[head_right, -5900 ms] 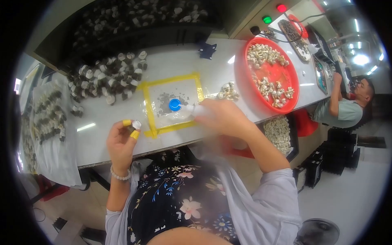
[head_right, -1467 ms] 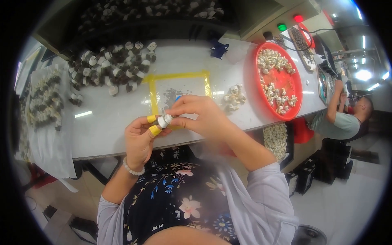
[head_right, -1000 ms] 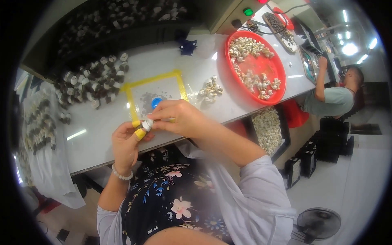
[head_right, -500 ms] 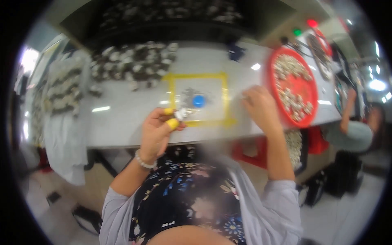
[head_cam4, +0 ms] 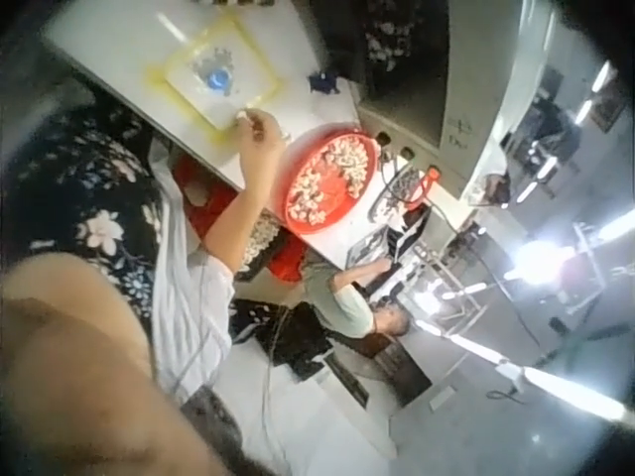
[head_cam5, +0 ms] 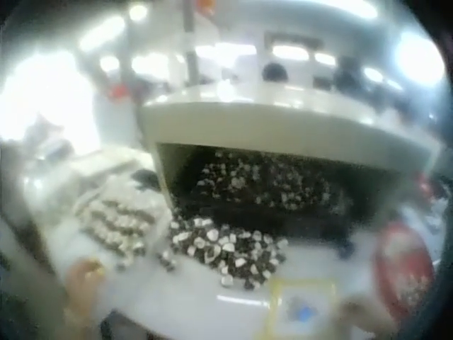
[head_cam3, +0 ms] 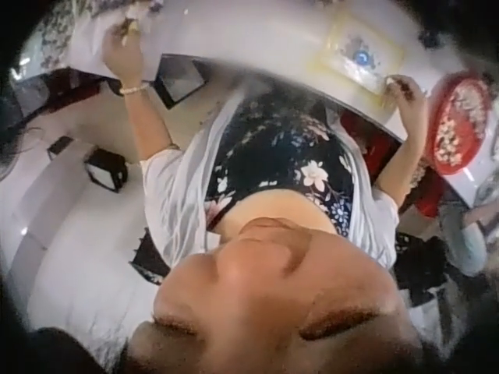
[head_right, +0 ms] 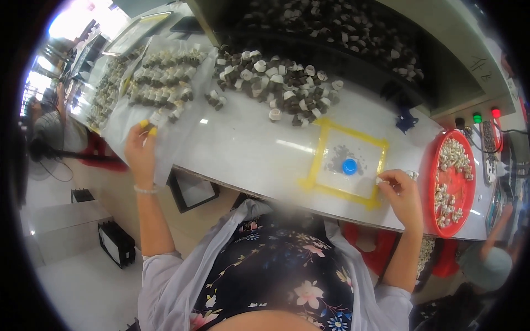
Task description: The person assembles small plastic casings by hand, inserting inner components into each casing from a red plastic tray.
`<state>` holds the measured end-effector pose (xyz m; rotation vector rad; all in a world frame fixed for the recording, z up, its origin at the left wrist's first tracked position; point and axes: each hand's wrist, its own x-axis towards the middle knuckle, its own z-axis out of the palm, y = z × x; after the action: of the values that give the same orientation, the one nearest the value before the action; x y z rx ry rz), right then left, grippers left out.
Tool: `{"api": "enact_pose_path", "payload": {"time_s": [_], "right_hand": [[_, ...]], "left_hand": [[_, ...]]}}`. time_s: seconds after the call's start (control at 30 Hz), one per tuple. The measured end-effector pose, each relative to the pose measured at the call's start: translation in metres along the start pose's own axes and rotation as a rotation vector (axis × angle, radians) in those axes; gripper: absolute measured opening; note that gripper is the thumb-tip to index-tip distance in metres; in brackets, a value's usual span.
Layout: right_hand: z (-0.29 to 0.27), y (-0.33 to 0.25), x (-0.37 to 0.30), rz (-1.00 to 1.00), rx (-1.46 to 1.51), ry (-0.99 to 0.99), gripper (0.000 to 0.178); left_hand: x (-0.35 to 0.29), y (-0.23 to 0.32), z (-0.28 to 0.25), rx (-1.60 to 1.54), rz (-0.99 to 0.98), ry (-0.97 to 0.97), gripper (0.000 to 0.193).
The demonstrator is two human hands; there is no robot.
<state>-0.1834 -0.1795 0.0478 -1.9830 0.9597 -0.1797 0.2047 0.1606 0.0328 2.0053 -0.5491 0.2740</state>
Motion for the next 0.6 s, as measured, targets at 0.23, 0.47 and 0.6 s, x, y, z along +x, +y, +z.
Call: {"api": "enact_pose_path", "payload": {"time_s": [0.23, 0.47, 0.6], "right_hand": [[0.001, -0.014, -0.001, -0.112, -0.138, 0.093, 0.02], [0.002, -0.013, -0.006, -0.193, -0.255, 0.076, 0.022], [0.002, -0.016, -0.006, -0.146, -0.271, 0.109, 0.021]], "left_hand": [[0.014, -0.009, 0.0, 0.192, 0.045, -0.155, 0.028], [0.003, 0.042, 0.012, 0.292, 0.31, -0.11, 0.033], [-0.025, 0.084, 0.064, 0.07, 0.378, -0.415, 0.032]]}}
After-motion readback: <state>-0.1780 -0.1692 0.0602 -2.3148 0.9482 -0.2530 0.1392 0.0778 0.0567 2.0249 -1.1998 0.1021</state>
